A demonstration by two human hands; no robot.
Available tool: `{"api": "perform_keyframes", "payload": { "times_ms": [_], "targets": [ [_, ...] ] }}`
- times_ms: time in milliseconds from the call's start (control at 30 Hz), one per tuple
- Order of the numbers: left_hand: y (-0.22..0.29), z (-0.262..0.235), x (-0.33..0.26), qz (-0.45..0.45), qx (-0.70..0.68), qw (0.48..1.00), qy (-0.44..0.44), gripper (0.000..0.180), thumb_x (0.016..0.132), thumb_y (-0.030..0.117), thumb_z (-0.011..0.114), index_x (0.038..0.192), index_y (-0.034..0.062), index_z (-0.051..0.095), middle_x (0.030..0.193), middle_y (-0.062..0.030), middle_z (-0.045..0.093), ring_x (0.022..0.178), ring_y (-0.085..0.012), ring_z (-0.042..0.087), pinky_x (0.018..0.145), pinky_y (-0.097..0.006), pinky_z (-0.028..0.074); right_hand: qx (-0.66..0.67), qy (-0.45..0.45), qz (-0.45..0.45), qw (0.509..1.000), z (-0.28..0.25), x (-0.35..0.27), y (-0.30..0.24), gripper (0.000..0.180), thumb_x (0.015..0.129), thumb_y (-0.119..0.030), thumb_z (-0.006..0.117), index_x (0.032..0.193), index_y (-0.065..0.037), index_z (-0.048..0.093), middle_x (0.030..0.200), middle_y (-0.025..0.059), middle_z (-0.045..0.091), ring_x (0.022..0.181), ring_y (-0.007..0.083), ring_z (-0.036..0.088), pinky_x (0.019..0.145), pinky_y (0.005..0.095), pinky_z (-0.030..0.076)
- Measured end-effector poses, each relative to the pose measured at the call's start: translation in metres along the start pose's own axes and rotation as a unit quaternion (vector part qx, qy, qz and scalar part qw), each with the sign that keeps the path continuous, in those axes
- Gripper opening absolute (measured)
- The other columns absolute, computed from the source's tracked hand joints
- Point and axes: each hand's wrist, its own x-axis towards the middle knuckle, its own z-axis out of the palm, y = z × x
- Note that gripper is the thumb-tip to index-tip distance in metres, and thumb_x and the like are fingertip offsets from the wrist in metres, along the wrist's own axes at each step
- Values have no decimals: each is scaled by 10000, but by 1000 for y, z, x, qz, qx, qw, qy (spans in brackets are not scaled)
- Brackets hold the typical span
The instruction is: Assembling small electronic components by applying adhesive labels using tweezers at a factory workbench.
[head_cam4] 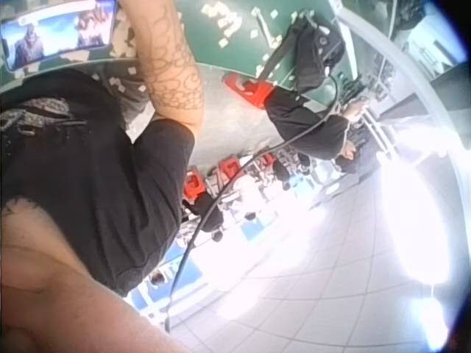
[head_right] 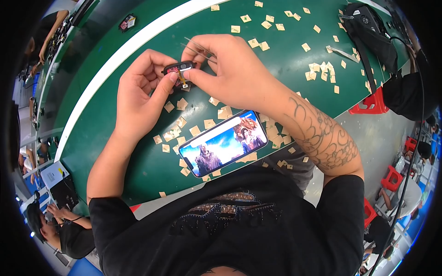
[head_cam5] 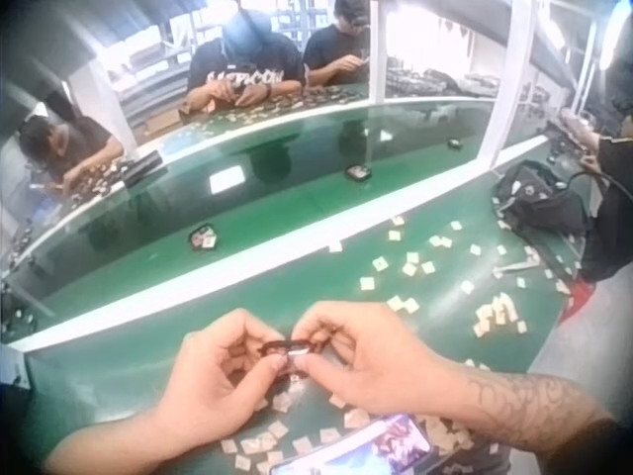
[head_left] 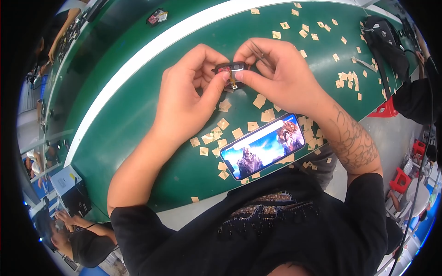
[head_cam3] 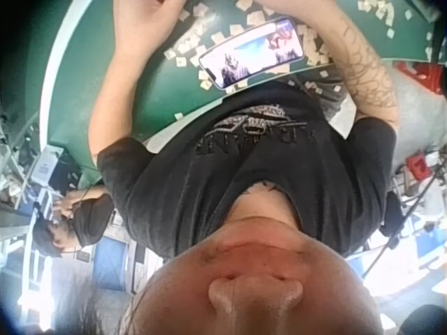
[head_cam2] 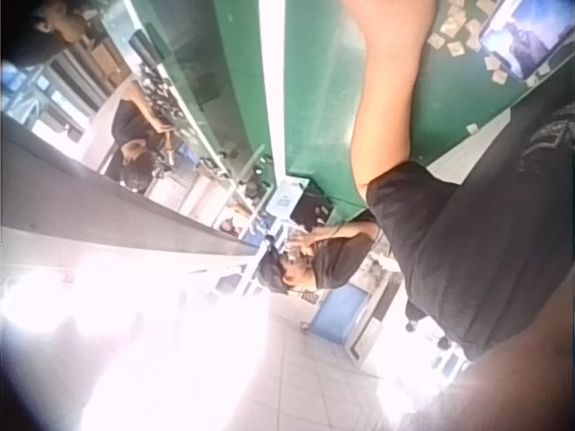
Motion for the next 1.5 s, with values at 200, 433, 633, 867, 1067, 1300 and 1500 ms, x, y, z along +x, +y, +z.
{"api": "perform_keyframes", "payload": {
  "times_ms": [200,433,633,867,1067,1300,1500],
  "targets": [
    [1,0,3,25,12,1000,1,138,983,-69,694,1114,-37,662,915,-75,747,819,-102,733,705,-244,593,17,9,-4,1000,-2,1,-1,99,927,-12,751,997,14,686,851,23,622,675,45,454,551,254,370],
    [2,-5,6,34,73,997,-20,146,951,-54,720,1076,-29,648,873,-101,741,763,-119,722,659,-264,557,59,0,9,998,2,4,2,104,970,-2,734,1065,7,693,842,-53,615,649,-15,399,619,188,373],
    [1,-1,3,-67,-16,997,-38,121,1008,-75,658,1100,-37,590,936,-89,738,838,-81,705,707,-234,548,74,-6,28,997,-4,3,11,121,939,-44,724,1043,18,709,864,8,659,668,24,460,580,237,393],
    [4,-3,13,-66,1,998,-8,135,1012,-47,671,1123,-31,596,972,-65,721,870,-62,674,753,-240,554,38,9,16,999,-13,4,13,163,950,-91,716,1088,-4,714,879,37,693,616,46,476,557,263,399],
    [-50,-115,75,20,237,944,231,188,974,61,736,1152,7,708,782,-44,697,721,-81,636,665,-279,515,-67,98,-29,993,-22,7,14,157,1020,-166,685,1100,-32,689,913,140,704,763,281,673,707,408,532],
    [-60,-157,100,-11,624,761,176,326,949,218,754,1243,80,728,1049,-140,742,1043,-316,685,871,-432,548,-126,135,-144,972,-22,3,20,117,1050,-37,590,1121,-12,680,980,142,673,851,268,660,768,386,528],
    [-41,-94,118,95,471,875,67,572,912,152,786,1449,121,590,1249,-160,661,1261,-360,595,1066,-498,465,-118,179,-136,967,-23,3,21,148,1035,5,622,1131,-28,731,966,91,612,810,249,608,725,360,495]
  ]
}}
